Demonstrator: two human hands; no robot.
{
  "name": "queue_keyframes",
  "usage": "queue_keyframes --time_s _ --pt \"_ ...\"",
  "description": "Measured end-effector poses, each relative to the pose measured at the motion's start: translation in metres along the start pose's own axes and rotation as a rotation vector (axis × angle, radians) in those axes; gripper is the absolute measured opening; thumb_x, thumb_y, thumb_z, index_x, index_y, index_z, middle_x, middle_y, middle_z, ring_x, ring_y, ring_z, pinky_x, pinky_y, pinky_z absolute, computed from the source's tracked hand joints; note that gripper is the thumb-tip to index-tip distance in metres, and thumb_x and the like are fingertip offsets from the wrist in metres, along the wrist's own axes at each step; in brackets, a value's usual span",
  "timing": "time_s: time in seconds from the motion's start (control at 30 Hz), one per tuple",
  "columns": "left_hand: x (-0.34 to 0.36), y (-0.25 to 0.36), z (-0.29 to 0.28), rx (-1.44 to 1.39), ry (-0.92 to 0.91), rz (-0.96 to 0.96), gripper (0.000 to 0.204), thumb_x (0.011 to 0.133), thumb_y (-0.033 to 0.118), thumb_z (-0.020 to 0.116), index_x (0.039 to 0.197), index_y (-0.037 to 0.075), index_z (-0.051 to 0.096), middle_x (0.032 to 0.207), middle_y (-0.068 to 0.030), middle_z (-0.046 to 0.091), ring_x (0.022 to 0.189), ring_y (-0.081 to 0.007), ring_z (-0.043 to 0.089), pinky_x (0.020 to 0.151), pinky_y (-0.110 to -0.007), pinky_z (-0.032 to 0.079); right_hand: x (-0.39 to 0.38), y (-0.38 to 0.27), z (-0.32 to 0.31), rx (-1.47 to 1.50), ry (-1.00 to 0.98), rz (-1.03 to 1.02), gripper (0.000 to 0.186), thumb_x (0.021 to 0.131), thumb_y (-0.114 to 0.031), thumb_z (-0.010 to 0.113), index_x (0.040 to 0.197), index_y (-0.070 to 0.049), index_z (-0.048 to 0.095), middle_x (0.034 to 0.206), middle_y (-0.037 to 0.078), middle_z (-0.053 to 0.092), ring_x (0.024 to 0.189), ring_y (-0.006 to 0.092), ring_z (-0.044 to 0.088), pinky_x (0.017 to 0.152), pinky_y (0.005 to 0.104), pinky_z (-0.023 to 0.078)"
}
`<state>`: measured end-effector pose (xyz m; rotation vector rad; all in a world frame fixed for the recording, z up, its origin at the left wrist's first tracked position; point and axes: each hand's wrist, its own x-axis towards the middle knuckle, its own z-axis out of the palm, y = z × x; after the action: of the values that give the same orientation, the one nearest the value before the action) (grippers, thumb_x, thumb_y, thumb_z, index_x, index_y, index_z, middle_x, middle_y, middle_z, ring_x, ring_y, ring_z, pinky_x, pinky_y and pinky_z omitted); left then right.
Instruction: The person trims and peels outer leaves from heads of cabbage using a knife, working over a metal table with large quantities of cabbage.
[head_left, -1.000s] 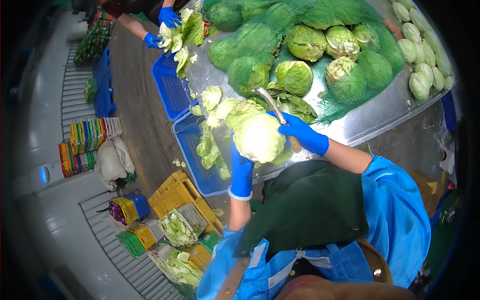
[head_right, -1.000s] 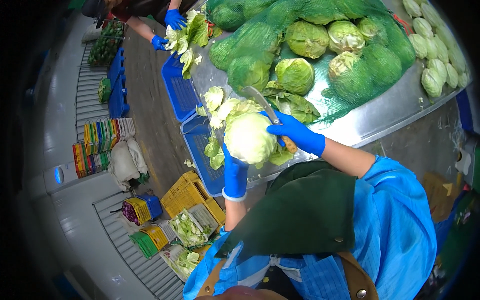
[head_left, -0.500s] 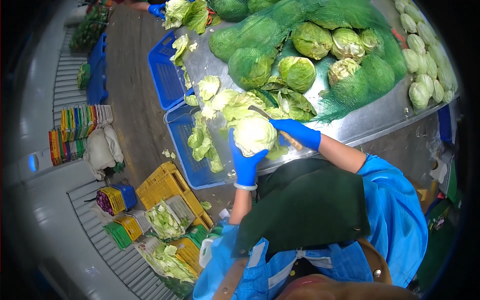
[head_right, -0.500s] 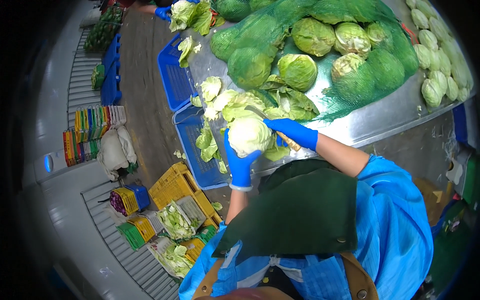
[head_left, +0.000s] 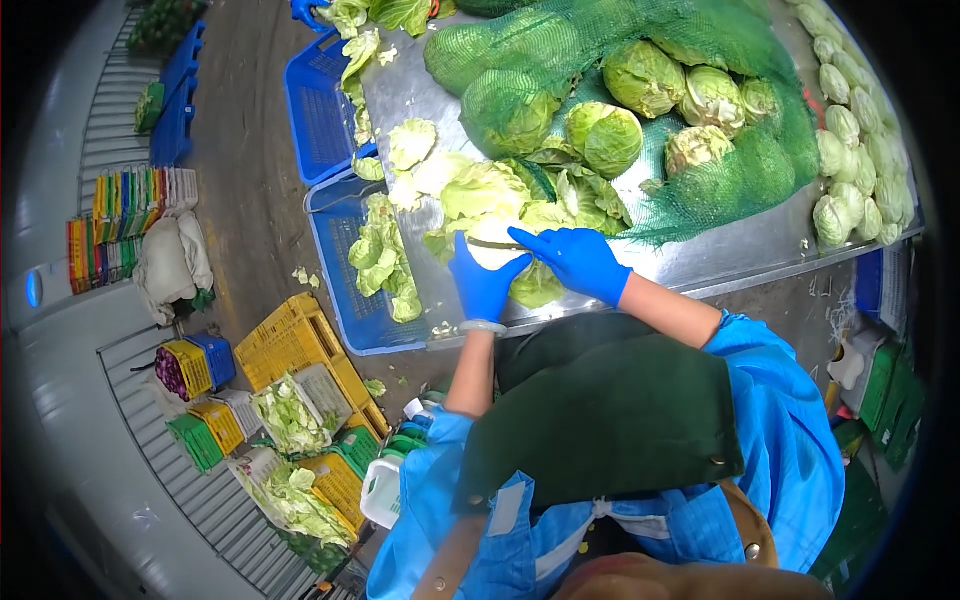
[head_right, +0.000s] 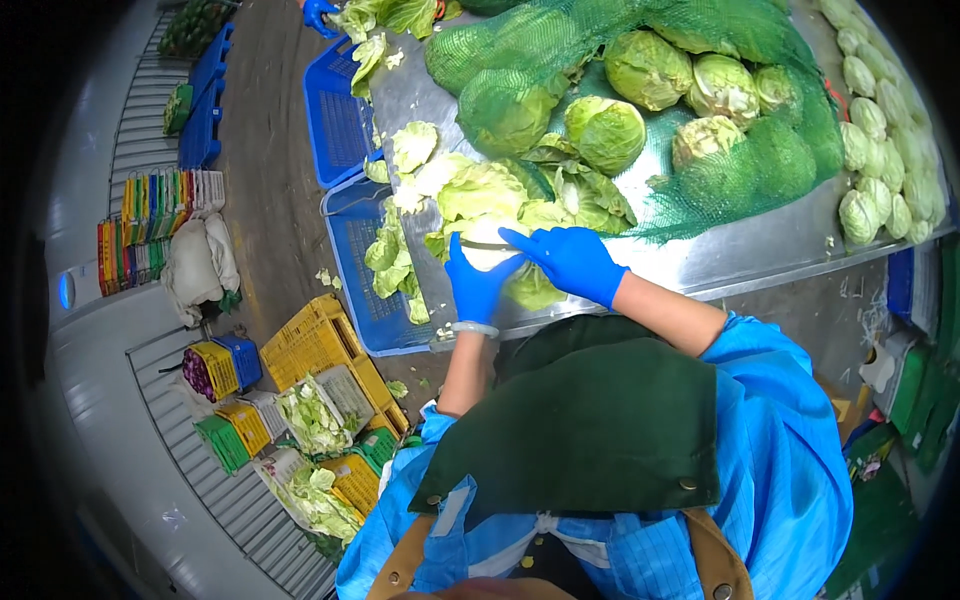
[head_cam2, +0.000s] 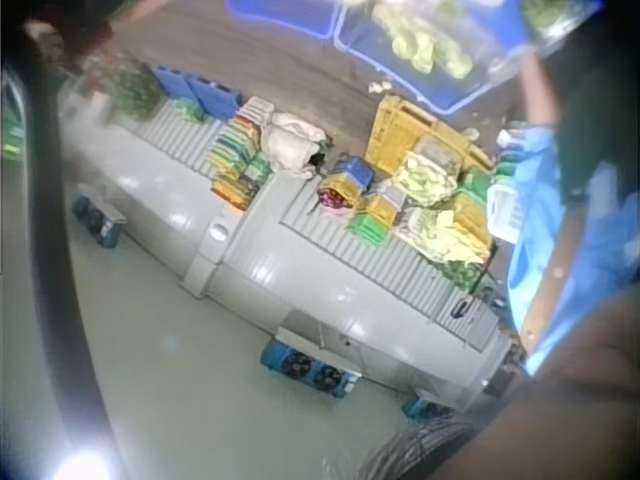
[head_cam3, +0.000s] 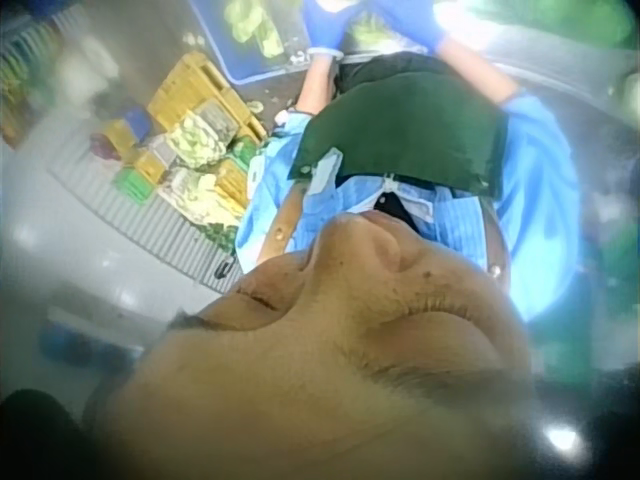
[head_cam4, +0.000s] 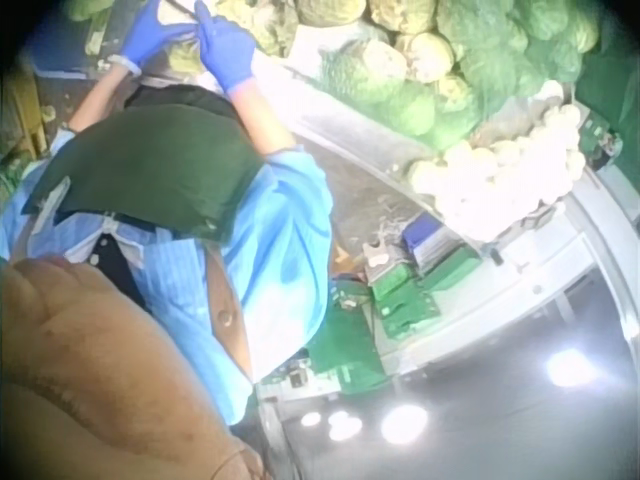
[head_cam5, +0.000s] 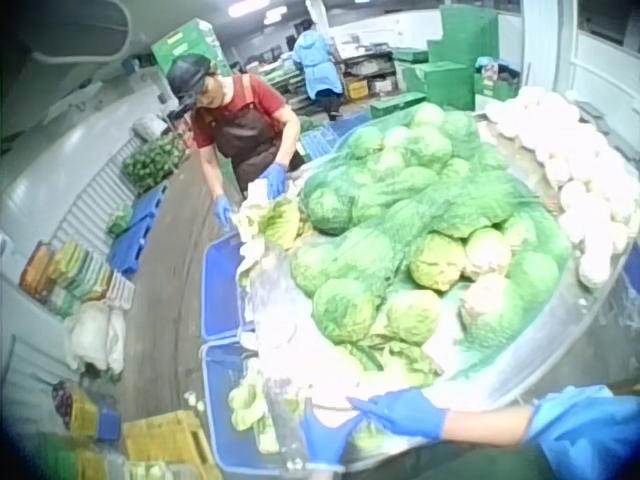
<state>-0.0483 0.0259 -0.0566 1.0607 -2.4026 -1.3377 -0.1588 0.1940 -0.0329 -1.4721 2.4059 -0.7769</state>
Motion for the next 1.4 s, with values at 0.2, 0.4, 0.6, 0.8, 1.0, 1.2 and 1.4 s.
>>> queue_keyframes --time_s 0.2,0.4,0.6,0.8,1.0,1.2,1.4 --pt "0.005 0.0 0.003 0.03 0.005 -0.057 0.116 0.057 0.038 0.093 0.144 -0.007 0.031 0.128 -0.0301 0.048 0.116 -0.0396 0.052 0.097 -0.046 0.045 0.015 0.008 0.018 -0.192 0.0 -0.019 0.072 0.084 -0.008 0.054 0.151 -0.029 0.037 0.08 0.007 0.059 0.066 0.0257 0.06 0.056 0.0388 0.049" --pt "-0.005 0.006 0.007 0.103 0.013 -0.002 0.119 0.057 0.04 0.093 0.147 -0.005 0.028 0.132 -0.0284 0.046 0.121 -0.0401 0.048 0.1 -0.047 0.042 0.054 0.023 0.039 -0.056 0.167 0.244 0.057 0.089 -0.011 0.049 0.145 -0.02 0.044 0.086 0.014 0.065 0.072 0.0308 0.067 0.061 0.0441 0.053" --pt "-0.025 -0.043 -0.015 -0.198 -0.052 0.069 0.117 0.062 0.026 0.091 0.152 -0.001 0.02 0.139 -0.0249 0.042 0.125 -0.0364 0.048 0.103 -0.046 0.043 0.054 0.037 0.022 0.22 0.066 0.352 0.041 0.085 -0.043 0.063 0.113 -0.013 0.064 0.09 0.015 0.07 0.078 0.037 0.067 0.067 0.049 0.052" --pt "-0.039 -0.116 -0.04 -0.579 -0.108 -0.199 0.086 0.075 0.007 0.078 0.147 0.005 0.031 0.141 -0.0145 0.043 0.123 -0.0286 0.051 0.099 -0.04 0.049 0.039 0.019 0.02 0.327 0.033 0.309 0.033 0.083 -0.04 0.066 0.104 -0.015 0.067 0.08 0.014 0.069 0.076 0.0361 0.067 0.066 0.0473 0.052" --pt "-0.033 -0.062 -0.039 -0.489 0.007 -0.16 0.099 0.064 0.016 0.09 0.144 0.0 0.033 0.139 -0.0166 0.043 0.126 -0.0288 0.046 0.105 -0.04 0.041 0.025 0.057 0.006 0.356 0.139 0.351 0.035 0.082 -0.039 0.067 0.105 -0.013 0.07 0.086 0.017 0.069 0.077 0.0357 0.067 0.068 0.0457 0.053" --pt "-0.035 0.025 -0.063 0.102 0.05 0.371 0.103 0.056 0.026 0.092 0.142 0.004 0.041 0.14 -0.021 0.042 0.13 -0.0383 0.042 0.109 -0.046 0.037 0.026 -0.007 -0.039 0.239 0.105 0.348 0.079 0.079 -0.05 0.074 0.145 -0.019 0.045 0.099 0.015 0.069 0.073 0.0298 0.069 0.068 0.0411 0.055" --pt "-0.025 0.05 -0.067 0.182 -0.029 0.495 0.103 0.055 0.027 0.093 0.141 0.004 0.042 0.14 -0.0223 0.043 0.129 -0.0403 0.044 0.107 -0.048 0.039 0.049 -0.031 -0.038 0.401 0.11 0.045 0.055 0.078 -0.038 0.074 0.125 -0.014 0.06 0.095 0.013 0.067 0.078 0.028 0.069 0.071 0.0388 0.054"
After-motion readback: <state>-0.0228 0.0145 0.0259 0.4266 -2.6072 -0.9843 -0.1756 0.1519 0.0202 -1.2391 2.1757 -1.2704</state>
